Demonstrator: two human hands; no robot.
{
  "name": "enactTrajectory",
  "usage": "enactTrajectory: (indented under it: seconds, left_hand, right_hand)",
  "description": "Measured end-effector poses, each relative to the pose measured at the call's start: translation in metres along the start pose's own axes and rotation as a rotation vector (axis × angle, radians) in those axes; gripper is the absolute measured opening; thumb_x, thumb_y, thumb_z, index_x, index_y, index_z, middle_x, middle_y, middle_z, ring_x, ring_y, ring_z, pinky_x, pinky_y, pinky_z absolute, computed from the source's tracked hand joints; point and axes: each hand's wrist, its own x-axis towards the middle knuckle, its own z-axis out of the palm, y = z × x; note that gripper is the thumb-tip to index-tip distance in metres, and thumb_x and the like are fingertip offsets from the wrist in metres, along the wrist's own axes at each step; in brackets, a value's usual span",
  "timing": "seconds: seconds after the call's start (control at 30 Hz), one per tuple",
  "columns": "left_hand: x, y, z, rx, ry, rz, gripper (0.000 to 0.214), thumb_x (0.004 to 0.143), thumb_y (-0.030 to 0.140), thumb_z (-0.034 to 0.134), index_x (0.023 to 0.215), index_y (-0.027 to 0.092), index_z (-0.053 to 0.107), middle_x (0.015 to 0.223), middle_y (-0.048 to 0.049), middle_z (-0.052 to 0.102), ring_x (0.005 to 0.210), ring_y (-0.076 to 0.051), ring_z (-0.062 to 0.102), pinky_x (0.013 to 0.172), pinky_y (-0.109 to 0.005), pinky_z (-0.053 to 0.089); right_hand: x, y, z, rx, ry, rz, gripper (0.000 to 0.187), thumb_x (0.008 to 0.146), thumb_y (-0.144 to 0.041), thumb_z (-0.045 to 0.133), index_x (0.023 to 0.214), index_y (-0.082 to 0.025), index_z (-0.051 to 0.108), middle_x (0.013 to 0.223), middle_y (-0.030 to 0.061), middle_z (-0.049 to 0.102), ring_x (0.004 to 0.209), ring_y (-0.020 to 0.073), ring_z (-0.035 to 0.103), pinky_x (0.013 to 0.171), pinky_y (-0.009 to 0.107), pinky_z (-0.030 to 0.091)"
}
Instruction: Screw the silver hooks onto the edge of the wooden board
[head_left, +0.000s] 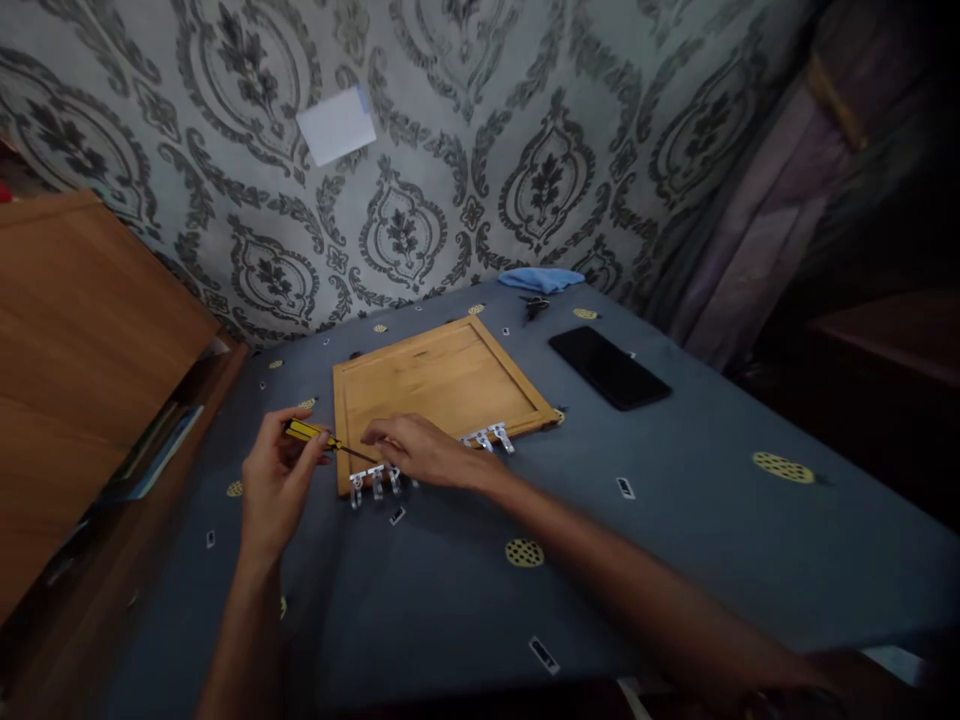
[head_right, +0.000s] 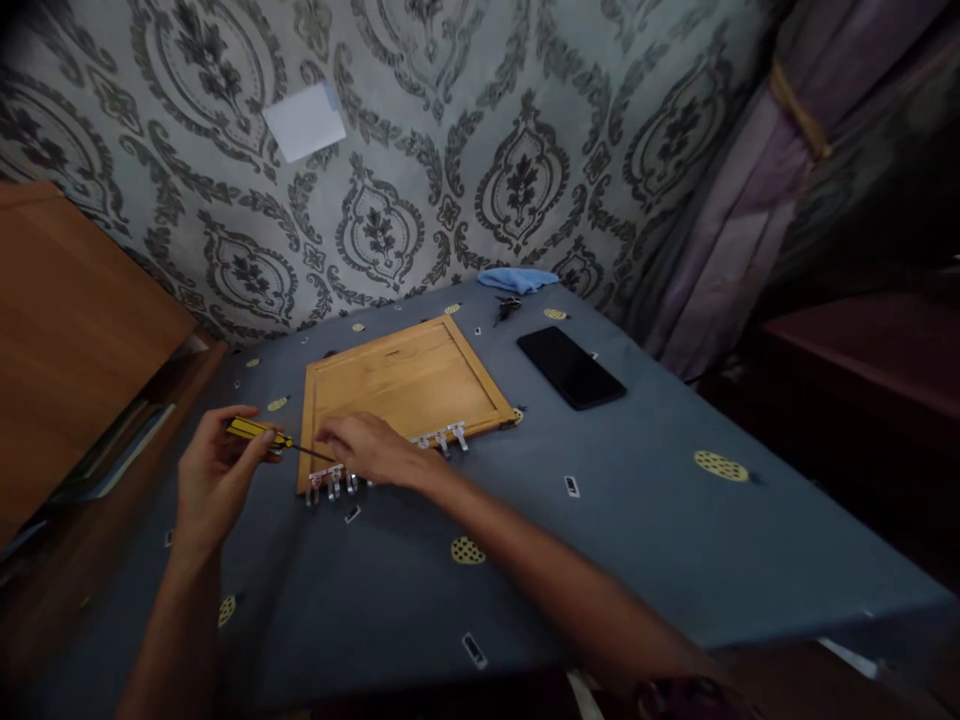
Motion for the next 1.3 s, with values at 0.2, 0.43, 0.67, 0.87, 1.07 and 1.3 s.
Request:
enactTrajectory:
  seconds: [0.2,0.43,0.67,0.87,1.07,1.3]
  left_hand:
    - [0.005,-0.013,0.019,-0.047,-0.001,-0.005,0.038,0.080,0.045,0.078,0.102,0.020,0.059,0.090,-0.0027,0.076,0.077,-0.017,0.076,0.069,-0.028,0.066]
    - [0.019,-0.029,0.019,0.066,-0.154,-0.047,0.037,0.080,0.054,0.073,0.090,0.020,0.061,0.081,-0.0028,0.074,0.073,-0.020,0.075,0.065,-0.030,0.062]
    - [0.030,-0.037,-0.016,0.443,-0.413,0.027,0.040,0.080,0.061,0.064,0.083,0.022,0.070,0.071,-0.0018,0.074,0.065,-0.020,0.067,0.063,-0.029,0.048]
    - [0.035,-0.044,-0.007,0.697,-0.563,0.101,0.047,0.091,0.062,0.048,0.098,0.024,0.076,0.089,-0.0039,0.080,0.083,-0.026,0.072,0.072,-0.032,0.048]
    - [0.059,-0.049,0.040,0.949,-0.660,0.284,0.038,0.100,0.048,0.044,0.096,0.022,0.072,0.105,-0.0118,0.077,0.105,-0.029,0.069,0.087,-0.035,0.051]
    - [0.104,-0.052,0.078,1.064,-0.670,0.329,0.028,0.101,0.038,0.046,0.097,0.019,0.067,0.116,-0.0148,0.074,0.114,-0.029,0.066,0.092,-0.036,0.050]
  right_hand:
    - [-0.018,0.006,-0.014,0.038,0.147,-0.001,0.030,0.095,-0.003,0.053,0.114,-0.015,0.074,0.114,0.0113,0.080,0.107,0.0222,0.074,0.092,0.034,0.054]
    - [-0.058,0.027,-0.049,0.018,0.373,0.022,0.030,0.097,-0.011,0.051,0.114,-0.018,0.074,0.114,0.0109,0.079,0.108,0.0230,0.073,0.097,0.041,0.055]
    - [-0.112,0.066,-0.089,-0.036,0.744,0.207,0.030,0.097,-0.031,0.050,0.106,-0.021,0.076,0.110,0.0086,0.081,0.104,0.0265,0.074,0.090,0.041,0.057]
    - [-0.160,0.085,-0.105,-0.167,0.966,0.310,0.034,0.098,-0.035,0.048,0.117,-0.020,0.072,0.114,0.0127,0.079,0.109,0.0299,0.073,0.094,0.046,0.056]
    - [-0.203,0.117,-0.122,-0.532,1.003,0.477,0.049,0.093,-0.033,0.055,0.139,-0.018,0.060,0.129,0.0186,0.072,0.123,0.0378,0.063,0.104,0.057,0.049]
    - [-0.221,0.141,-0.130,-0.658,1.030,0.700,0.064,0.093,-0.048,0.060,0.147,-0.016,0.052,0.140,0.0236,0.063,0.128,0.0440,0.055,0.103,0.060,0.045]
